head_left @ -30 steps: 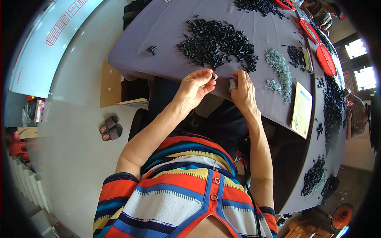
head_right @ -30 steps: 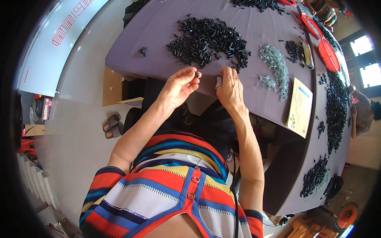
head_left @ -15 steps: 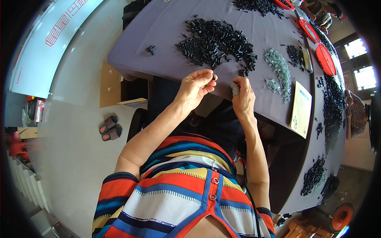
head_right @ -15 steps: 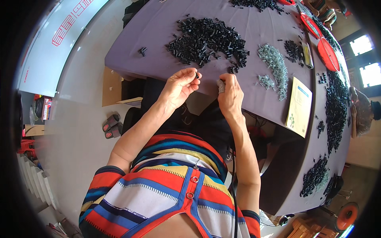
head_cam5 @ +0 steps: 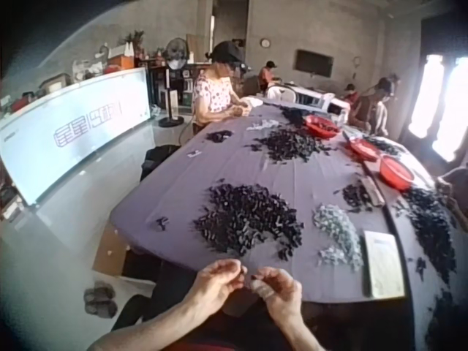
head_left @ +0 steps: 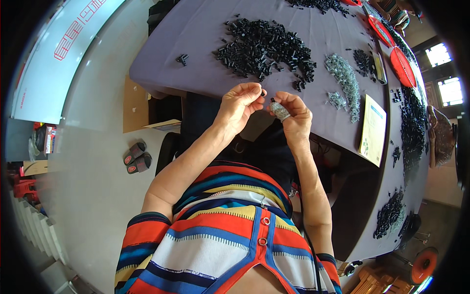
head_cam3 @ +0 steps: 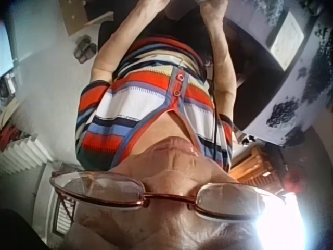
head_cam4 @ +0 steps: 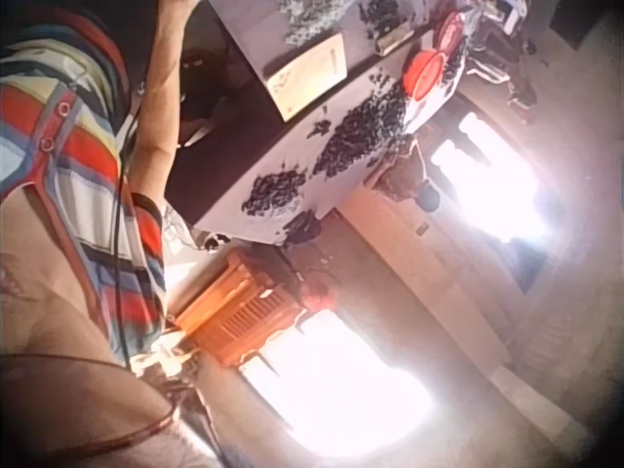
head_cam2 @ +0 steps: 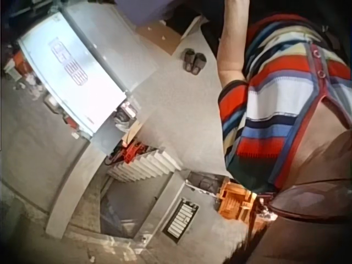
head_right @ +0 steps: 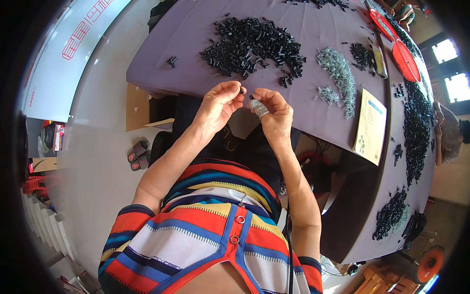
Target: Assembling small black components into silver metal cylinders on a workbench.
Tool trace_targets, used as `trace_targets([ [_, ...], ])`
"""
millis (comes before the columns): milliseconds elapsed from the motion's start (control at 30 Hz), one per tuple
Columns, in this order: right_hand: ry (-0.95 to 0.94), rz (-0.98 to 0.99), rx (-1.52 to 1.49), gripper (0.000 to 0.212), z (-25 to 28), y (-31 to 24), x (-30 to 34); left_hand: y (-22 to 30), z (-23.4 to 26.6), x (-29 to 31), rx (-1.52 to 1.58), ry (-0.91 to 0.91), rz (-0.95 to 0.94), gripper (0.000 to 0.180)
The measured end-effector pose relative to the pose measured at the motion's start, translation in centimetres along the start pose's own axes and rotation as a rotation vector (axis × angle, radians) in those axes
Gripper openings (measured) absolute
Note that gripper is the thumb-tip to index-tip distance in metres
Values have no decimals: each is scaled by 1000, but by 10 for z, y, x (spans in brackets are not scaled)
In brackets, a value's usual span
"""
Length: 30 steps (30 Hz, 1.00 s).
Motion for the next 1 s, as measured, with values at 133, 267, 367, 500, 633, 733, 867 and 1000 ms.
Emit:
trace_targets([
  [133, -8, 99, 87, 20, -4, -5, 2, 0, -1, 1, 22, -3, -13, 7],
  [267, -17, 191, 156, 17, -10, -14, 5, 2, -4, 3, 27, -11, -19, 6],
  [367, -17, 215, 214, 16, -12, -18, 6, 2, -4, 3, 15, -27, -32, 6],
  [500, 2, 234, 281, 15, -10, -18, 5, 1, -8, 4, -39, -65, -42, 7],
  [633, -1, 320, 391, 18, -10, -21, 4, 2, -11, 5, -56, -86, -50, 8],
  [733, -16, 376, 447, 20, -11, -27, 5, 0, -10, 4, -65, -85, -43, 10],
  [867, -27, 487, 542, 23, -17, -40, 8, 0, -11, 5, -89, -105, -37, 12],
  [1000, -26, 536, 624, 26, -22, -52, 12, -2, -9, 6, -94, -84, -27, 15],
])
Point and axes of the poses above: each hand's wrist, its own x-axis away from the middle knuckle, its own z-axis out of the back of the hand, y = z × x, the point moved 9 cm from there along -x, towards the middle knuckle, and after that the axes turned 4 degrees about z, right-handed, at the moved point
